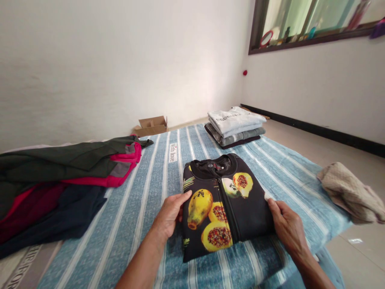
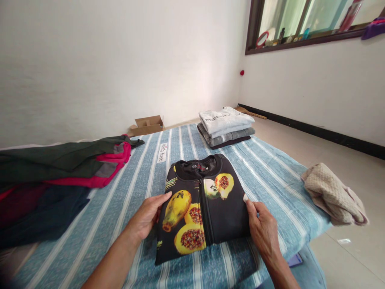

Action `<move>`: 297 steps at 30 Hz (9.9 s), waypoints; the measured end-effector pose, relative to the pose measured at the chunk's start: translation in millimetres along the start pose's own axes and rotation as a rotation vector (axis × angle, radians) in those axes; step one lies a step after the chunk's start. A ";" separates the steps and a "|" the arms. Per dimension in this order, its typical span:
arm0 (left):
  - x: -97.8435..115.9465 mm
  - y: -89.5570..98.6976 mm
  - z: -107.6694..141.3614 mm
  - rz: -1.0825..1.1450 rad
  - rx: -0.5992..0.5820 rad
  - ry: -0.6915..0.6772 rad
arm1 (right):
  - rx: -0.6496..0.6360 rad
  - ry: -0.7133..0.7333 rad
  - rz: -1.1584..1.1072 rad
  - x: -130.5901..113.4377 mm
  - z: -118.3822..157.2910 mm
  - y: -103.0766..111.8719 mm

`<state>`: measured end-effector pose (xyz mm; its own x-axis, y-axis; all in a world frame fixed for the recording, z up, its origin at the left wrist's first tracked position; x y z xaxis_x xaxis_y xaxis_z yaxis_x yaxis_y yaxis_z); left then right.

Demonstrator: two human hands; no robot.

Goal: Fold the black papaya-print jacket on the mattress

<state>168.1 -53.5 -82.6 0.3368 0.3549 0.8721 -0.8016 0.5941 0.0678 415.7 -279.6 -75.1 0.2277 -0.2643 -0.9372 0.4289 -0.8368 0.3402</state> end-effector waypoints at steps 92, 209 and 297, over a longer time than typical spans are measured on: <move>21.0 25.4 -29.5 -0.317 0.156 -0.006 | -0.455 -0.223 -0.149 5.7 -53.8 -47.0; 23.0 -5.7 -41.2 0.036 -0.152 0.080 | -0.607 -0.427 -0.524 13.5 -50.9 -80.7; 20.4 -244.8 -74.1 -0.152 -0.385 0.119 | -0.331 0.246 0.786 -31.1 -245.6 -69.0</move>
<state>407.8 -138.2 -117.2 0.5094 0.3101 0.8027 -0.5031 0.8641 -0.0146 593.7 -95.9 -50.5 0.7278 -0.5621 -0.3929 0.2915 -0.2650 0.9191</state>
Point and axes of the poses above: each hand's wrist, its own z-axis away from the middle knuckle, its own y-axis out of the back of the hand, x = y × z, the point moved 9 cm from there along -z, towards the middle knuckle, and after that the axes turned 13 degrees about -z, right-handed, at the moved point
